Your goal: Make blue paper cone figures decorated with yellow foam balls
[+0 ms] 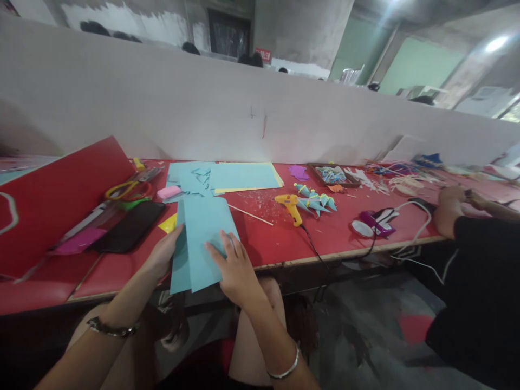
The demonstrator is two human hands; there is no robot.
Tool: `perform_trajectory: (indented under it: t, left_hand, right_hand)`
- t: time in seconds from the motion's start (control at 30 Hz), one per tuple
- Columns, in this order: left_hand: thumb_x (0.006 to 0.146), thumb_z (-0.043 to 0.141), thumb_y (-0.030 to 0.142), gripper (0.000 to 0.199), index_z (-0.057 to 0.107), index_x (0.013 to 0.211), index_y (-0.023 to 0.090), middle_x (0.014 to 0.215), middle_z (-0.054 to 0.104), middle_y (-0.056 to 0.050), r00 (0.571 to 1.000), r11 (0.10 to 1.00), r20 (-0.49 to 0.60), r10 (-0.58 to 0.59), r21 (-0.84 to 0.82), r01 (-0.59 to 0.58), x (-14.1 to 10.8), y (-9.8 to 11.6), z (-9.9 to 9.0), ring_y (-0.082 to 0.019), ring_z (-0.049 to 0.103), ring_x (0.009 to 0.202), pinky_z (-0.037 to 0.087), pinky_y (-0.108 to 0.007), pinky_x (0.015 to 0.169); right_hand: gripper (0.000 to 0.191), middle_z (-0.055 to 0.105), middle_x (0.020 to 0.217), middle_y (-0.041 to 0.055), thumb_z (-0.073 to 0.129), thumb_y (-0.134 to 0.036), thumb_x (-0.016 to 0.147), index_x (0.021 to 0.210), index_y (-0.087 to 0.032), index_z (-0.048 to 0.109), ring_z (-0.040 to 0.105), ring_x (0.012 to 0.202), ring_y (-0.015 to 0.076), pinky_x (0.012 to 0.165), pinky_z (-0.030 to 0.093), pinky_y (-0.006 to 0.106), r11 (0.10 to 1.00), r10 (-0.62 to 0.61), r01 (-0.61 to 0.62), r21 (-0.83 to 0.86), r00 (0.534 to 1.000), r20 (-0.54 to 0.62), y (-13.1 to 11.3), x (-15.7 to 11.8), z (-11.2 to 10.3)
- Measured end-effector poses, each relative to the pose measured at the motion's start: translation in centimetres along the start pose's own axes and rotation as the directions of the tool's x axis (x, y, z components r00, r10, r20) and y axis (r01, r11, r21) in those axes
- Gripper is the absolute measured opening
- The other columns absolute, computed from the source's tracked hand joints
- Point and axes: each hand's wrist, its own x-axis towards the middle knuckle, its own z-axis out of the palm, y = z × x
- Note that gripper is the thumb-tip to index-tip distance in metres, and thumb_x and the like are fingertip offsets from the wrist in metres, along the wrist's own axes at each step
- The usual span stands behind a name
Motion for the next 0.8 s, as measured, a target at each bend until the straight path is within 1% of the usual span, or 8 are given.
perform_trajectory:
  t: [0.13, 0.23, 0.33, 0.4, 0.47, 0.53, 0.63, 0.8]
  left_hand:
    - [0.077, 0.051, 0.041, 0.029, 0.064, 0.082, 0.016, 0.076, 0.07, -0.007, 0.999, 0.995, -0.009, -0.039, -0.091, 0.038, -0.8, 0.5, 0.8, -0.018, 0.065, 0.067, 0.052, -0.027, 0.059]
    - [0.068, 0.062, 0.037, 0.024, 0.063, 0.078, 0.015, 0.069, 0.069, -0.005, 0.999, 0.992, 0.034, -0.024, -0.122, 0.028, -1.2, 0.9, 1.1, -0.017, 0.063, 0.057, 0.05, -0.024, 0.052]
    - [0.063, 0.067, 0.03, 0.018, 0.063, 0.073, 0.015, 0.061, 0.066, -0.001, 1.0, 0.993, 0.028, -0.001, -0.12, 0.004, -1.2, 1.1, 0.9, -0.012, 0.058, 0.049, 0.047, -0.02, 0.047]
    - [0.065, 0.064, 0.028, 0.015, 0.062, 0.072, 0.015, 0.058, 0.064, 0.001, 1.0, 0.992, -0.004, 0.01, -0.129, -0.01, -1.0, 1.2, 0.6, -0.011, 0.056, 0.046, 0.045, -0.019, 0.045]
    - [0.068, 0.061, 0.026, 0.011, 0.061, 0.071, 0.016, 0.055, 0.063, 0.002, 0.999, 0.991, -0.033, 0.016, -0.135, -0.02, -0.8, 1.3, 0.3, -0.01, 0.055, 0.044, 0.044, -0.018, 0.044]
    - [0.068, 0.06, 0.024, 0.008, 0.061, 0.068, 0.016, 0.053, 0.062, 0.002, 0.998, 0.99, -0.052, 0.019, -0.136, -0.026, -0.6, 1.5, 0.0, -0.01, 0.054, 0.043, 0.044, -0.019, 0.044]
    - [0.067, 0.061, 0.021, 0.006, 0.061, 0.065, 0.016, 0.05, 0.06, 0.003, 0.996, 0.99, -0.08, 0.034, -0.134, -0.045, -0.1, 2.4, -0.2, -0.009, 0.053, 0.041, 0.043, -0.019, 0.043]
    - [0.064, 0.064, 0.024, 0.009, 0.059, 0.062, 0.016, 0.045, 0.058, 0.004, 0.991, 0.99, -0.104, 0.079, -0.109, -0.09, 0.9, 4.5, -0.7, -0.008, 0.05, 0.037, 0.04, -0.017, 0.037]
  right_hand:
    - [0.074, 0.009, 0.147, 0.0055, 0.049, -0.007, 0.069, 0.136, -0.026, 0.024, 0.004, 0.133, 0.0274, 0.107, 0.015, 0.044, 0.998, -0.043, 0.045, -0.047, 0.998, 0.053, -0.9, 0.8, 0.2]
    - [0.075, 0.008, 0.147, 0.0079, 0.059, -0.021, 0.07, 0.136, -0.023, 0.023, 0.003, 0.133, 0.028, 0.107, 0.012, 0.047, 0.997, -0.068, 0.07, -0.02, 0.995, 0.07, -1.1, 1.0, -0.3]
    - [0.075, 0.016, 0.145, 0.0091, 0.063, -0.037, 0.068, 0.133, -0.021, 0.031, 0.009, 0.133, 0.0273, 0.106, 0.015, 0.047, 0.979, -0.13, 0.118, 0.167, 0.989, 0.066, -1.1, 1.0, -1.1]
    - [0.055, 0.04, 0.133, 0.0087, 0.06, -0.038, 0.071, 0.122, -0.022, 0.047, 0.032, 0.124, 0.0235, 0.102, 0.027, 0.042, 0.907, -0.13, 0.126, 0.402, 0.991, -0.016, -0.9, 1.1, -1.6]
    - [0.028, 0.062, 0.102, 0.006, 0.057, -0.033, 0.074, 0.098, -0.02, 0.061, 0.055, 0.099, 0.0179, 0.088, 0.042, 0.033, 0.766, 0.018, 0.077, 0.638, 0.99, -0.141, -0.5, 1.2, -1.8]
    - [0.015, 0.065, 0.073, 0.0021, 0.059, -0.031, 0.072, 0.077, -0.017, 0.063, 0.06, 0.07, 0.0134, 0.067, 0.048, 0.026, 0.599, 0.237, -0.001, 0.8, 0.955, -0.176, -0.1, 1.7, -2.0]
    - [0.016, 0.063, 0.06, -0.0006, 0.063, -0.031, 0.067, 0.069, -0.016, 0.06, 0.049, 0.042, 0.0074, 0.043, 0.041, 0.02, 0.423, 0.406, -0.075, 0.903, 0.907, -0.114, 0.4, 3.0, -2.3]
    - [0.027, 0.054, 0.043, -0.0045, 0.059, -0.041, 0.07, 0.062, -0.015, 0.057, 0.035, 0.027, 0.0034, 0.03, 0.026, 0.017, 0.347, 0.454, -0.033, 0.937, 0.881, -0.137, 0.1, 5.8, -2.5]
